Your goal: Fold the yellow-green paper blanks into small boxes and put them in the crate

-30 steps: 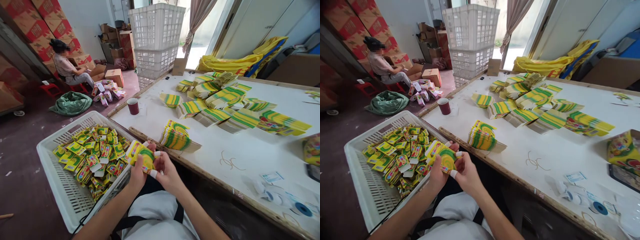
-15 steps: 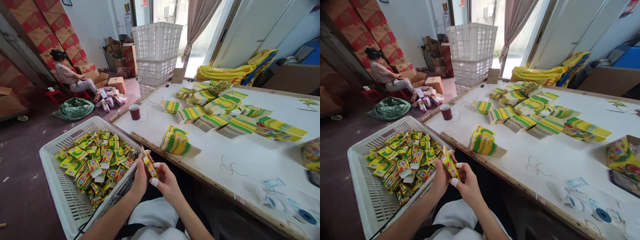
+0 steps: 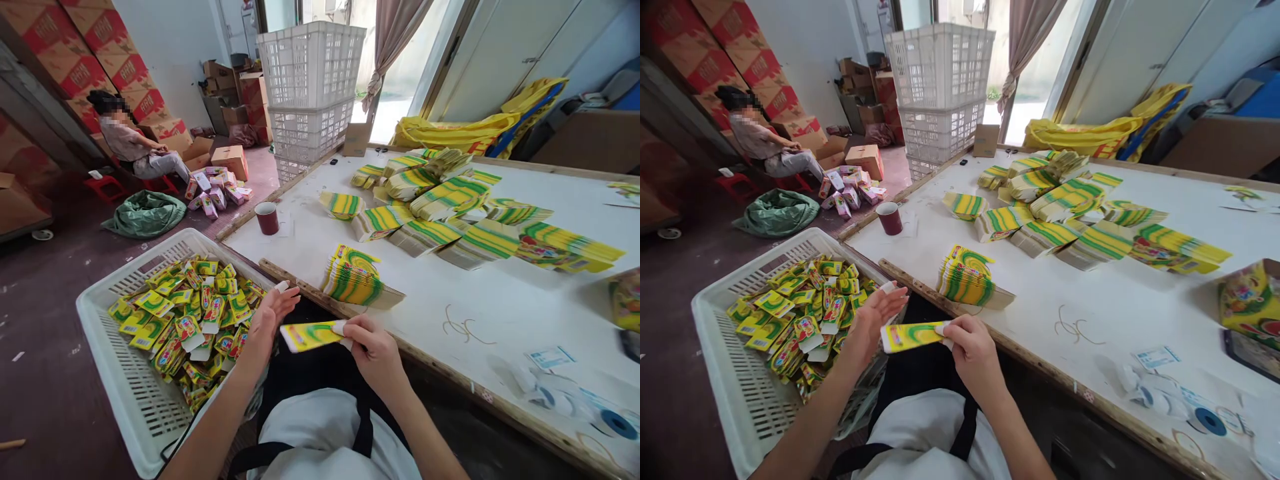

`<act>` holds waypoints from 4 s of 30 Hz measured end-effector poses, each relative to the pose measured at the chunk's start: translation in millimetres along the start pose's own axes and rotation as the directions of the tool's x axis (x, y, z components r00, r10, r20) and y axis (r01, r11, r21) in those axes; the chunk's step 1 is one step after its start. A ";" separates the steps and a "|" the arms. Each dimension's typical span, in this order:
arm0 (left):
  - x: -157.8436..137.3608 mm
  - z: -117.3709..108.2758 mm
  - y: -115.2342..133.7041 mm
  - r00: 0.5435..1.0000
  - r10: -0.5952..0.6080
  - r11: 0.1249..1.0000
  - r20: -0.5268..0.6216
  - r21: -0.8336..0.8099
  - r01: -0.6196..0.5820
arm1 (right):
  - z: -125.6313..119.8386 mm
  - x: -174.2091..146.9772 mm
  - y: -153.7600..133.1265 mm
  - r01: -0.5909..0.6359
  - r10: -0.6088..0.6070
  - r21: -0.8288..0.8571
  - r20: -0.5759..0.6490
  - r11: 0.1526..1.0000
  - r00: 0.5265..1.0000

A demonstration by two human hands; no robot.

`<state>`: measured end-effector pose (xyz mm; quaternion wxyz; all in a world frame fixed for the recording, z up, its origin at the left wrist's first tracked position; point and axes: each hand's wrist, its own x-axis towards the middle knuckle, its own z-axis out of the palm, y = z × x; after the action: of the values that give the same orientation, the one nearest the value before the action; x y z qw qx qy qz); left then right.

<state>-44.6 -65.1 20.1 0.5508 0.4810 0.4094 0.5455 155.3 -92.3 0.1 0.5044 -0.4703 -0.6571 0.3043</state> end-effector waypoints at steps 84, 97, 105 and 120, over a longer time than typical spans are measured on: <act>-17.3 18.2 3.0 0.936 0.066 0.535 0.347 0.779 -0.327 | -10.0 -6.8 20.6 0.112 -0.097 -0.060 0.214 0.992 0.972; -18.1 17.4 2.1 0.938 0.052 0.539 0.343 0.781 -0.316 | -12.9 -5.6 21.5 0.126 -0.097 -0.077 0.308 0.989 0.947; -16.3 16.3 3.7 0.936 0.070 0.561 0.344 0.763 -0.322 | -15.5 -10.6 17.4 0.115 -0.100 -0.029 0.313 0.993 0.945; 4.3 -40.5 15.5 0.926 0.339 0.246 -0.165 0.966 0.082 | -29.7 47.8 20.2 -0.104 0.064 -0.266 -0.156 0.958 0.986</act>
<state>-87.0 -58.4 27.4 0.0152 0.6454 0.7023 0.3001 187.4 -42.8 9.5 0.4678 -0.5839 -0.6336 0.1970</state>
